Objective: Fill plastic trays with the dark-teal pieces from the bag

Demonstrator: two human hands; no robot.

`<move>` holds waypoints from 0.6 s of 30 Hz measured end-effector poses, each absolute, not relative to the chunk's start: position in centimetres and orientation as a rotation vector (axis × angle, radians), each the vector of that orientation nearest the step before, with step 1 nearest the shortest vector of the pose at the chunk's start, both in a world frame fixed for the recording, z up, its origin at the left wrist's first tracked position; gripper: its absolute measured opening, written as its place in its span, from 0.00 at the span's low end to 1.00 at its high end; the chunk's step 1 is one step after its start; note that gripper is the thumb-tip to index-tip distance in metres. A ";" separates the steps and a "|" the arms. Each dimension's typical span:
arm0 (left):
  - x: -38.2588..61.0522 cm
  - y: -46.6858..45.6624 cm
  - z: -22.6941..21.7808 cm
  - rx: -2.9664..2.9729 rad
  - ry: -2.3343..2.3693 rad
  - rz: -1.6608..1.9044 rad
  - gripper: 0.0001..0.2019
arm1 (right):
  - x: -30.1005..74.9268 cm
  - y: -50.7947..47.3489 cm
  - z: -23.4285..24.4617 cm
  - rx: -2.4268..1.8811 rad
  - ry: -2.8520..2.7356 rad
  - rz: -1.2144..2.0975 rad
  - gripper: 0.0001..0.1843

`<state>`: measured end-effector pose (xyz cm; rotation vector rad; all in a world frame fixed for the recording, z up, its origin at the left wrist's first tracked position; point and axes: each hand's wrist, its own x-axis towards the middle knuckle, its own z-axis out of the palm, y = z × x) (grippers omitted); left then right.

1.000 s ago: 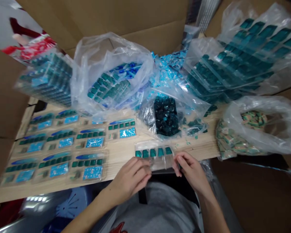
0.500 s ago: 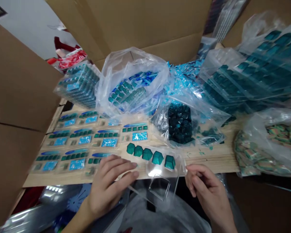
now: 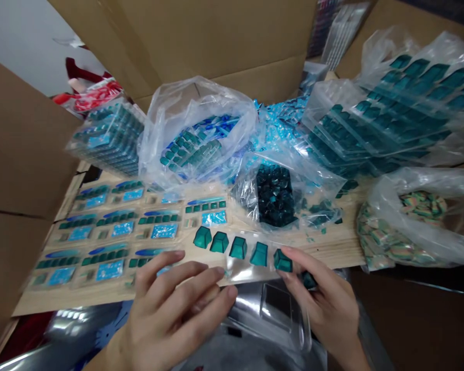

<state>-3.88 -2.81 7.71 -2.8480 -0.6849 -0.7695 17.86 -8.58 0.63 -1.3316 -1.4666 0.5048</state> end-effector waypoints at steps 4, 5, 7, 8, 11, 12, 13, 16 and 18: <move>-3.7 -2.9 8.0 -2.818 -0.689 -0.749 0.12 | 17.7 -8.8 0.4 -1.346 -1.424 0.532 0.21; -3.6 -2.8 8.1 -2.815 -0.678 -0.753 0.12 | 17.7 -8.8 0.4 -1.350 -1.413 0.538 0.21; -3.4 -2.7 8.1 -2.818 -0.656 -0.759 0.12 | 17.5 -8.9 0.4 -1.364 -1.371 0.555 0.22; -3.4 -2.7 8.0 -2.818 -0.655 -0.764 0.11 | 17.5 -8.9 0.4 -1.368 -1.341 0.570 0.23; -3.6 -2.4 8.0 -2.813 -0.707 -0.775 0.11 | 17.6 -8.9 0.2 -1.373 -1.228 0.592 0.25; -3.8 -2.1 7.9 -2.804 -0.718 -0.789 0.11 | 17.8 -8.9 0.1 -1.381 -1.181 0.587 0.24; -4.1 -1.6 7.8 -2.791 -0.713 -0.818 0.10 | 18.0 -8.8 -0.2 -1.392 -1.129 0.580 0.23; -4.3 1.7 7.5 -2.696 -0.681 -0.984 0.10 | 18.6 -8.8 -1.5 -1.402 -0.982 0.631 0.20; -3.4 5.3 7.2 -2.585 -0.719 -1.130 0.10 | 18.7 -8.9 -2.7 -1.377 -0.930 0.753 0.19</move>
